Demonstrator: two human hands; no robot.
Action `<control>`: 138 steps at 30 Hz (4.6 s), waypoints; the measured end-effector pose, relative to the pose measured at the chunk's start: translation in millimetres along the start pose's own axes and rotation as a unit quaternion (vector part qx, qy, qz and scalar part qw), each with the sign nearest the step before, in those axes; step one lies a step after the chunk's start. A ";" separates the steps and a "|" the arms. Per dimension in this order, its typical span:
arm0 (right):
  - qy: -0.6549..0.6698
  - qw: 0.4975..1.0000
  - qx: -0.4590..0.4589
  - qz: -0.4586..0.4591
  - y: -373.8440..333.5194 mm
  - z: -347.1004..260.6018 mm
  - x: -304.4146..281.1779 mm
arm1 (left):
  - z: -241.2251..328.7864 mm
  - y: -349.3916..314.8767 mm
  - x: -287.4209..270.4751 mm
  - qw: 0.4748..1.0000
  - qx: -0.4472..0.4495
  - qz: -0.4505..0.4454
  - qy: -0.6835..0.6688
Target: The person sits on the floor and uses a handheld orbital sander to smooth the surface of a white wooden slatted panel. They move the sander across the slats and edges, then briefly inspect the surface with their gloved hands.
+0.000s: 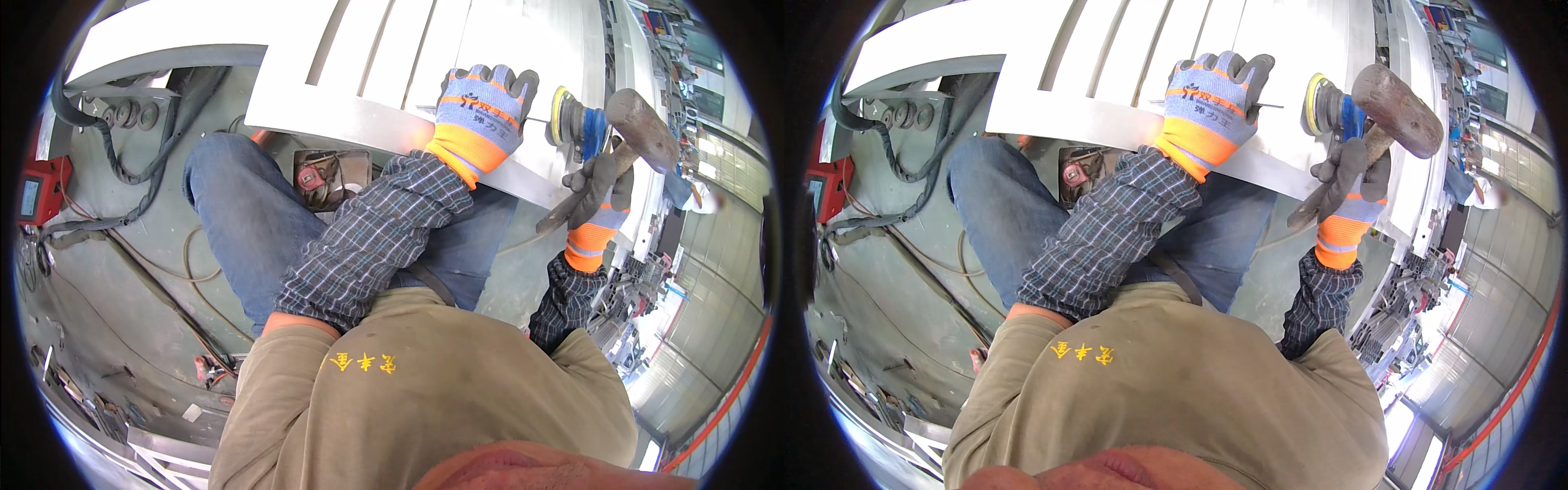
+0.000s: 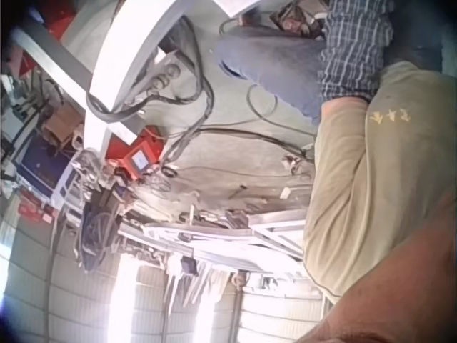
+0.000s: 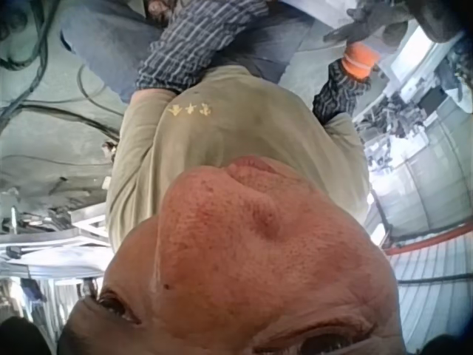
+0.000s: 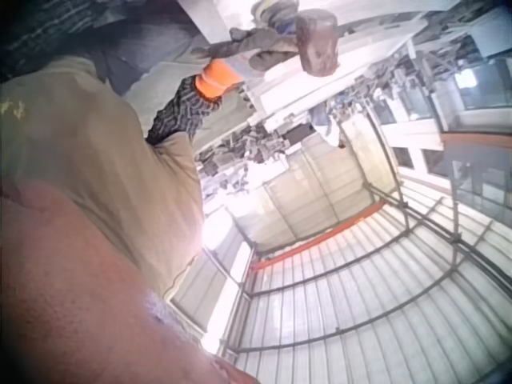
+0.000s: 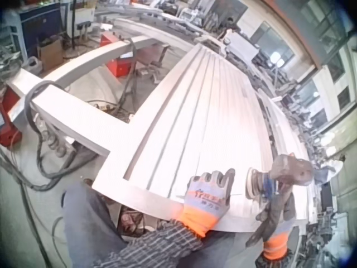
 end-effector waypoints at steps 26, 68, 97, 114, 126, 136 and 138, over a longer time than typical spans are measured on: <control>-0.013 0.994 -0.108 -0.014 -0.3 -19.4 5.1 | -1.8 8.0 -1.7 1.000 0.002 -0.004 0.026; -0.038 0.994 -0.097 -0.035 17.3 -24.7 7.6 | -14.3 8.9 -7.4 0.998 -0.020 0.057 -0.015; -0.041 0.993 -0.108 -0.033 -23.2 5.8 -2.9 | 1.0 -13.7 -26.3 0.993 0.011 0.110 -0.048; -0.013 0.994 -0.111 -0.017 -21.0 -7.6 11.8 | 10.0 -24.8 -14.0 0.994 0.054 0.098 -0.016; -0.091 0.990 -0.097 -0.040 -34.6 1.6 28.7 | -2.5 -24.1 -25.1 0.984 0.062 0.156 -0.065; -0.122 0.982 -0.141 -0.016 -38.2 -1.4 27.0 | -3.4 -24.4 -21.8 0.983 0.096 0.145 -0.061; -0.072 0.991 -0.111 -0.013 -36.8 0.8 25.5 | -1.5 -26.2 -20.6 0.980 0.109 0.157 -0.056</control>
Point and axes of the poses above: each hand's wrist, its own y-axis towards the middle knuckle, its own x-axis out of the palm, z = x × y, the point moved 7 cm from there along y, towards the middle knuckle, and after that the axes turned 12 degrees about -z, right-handed, at the moved point
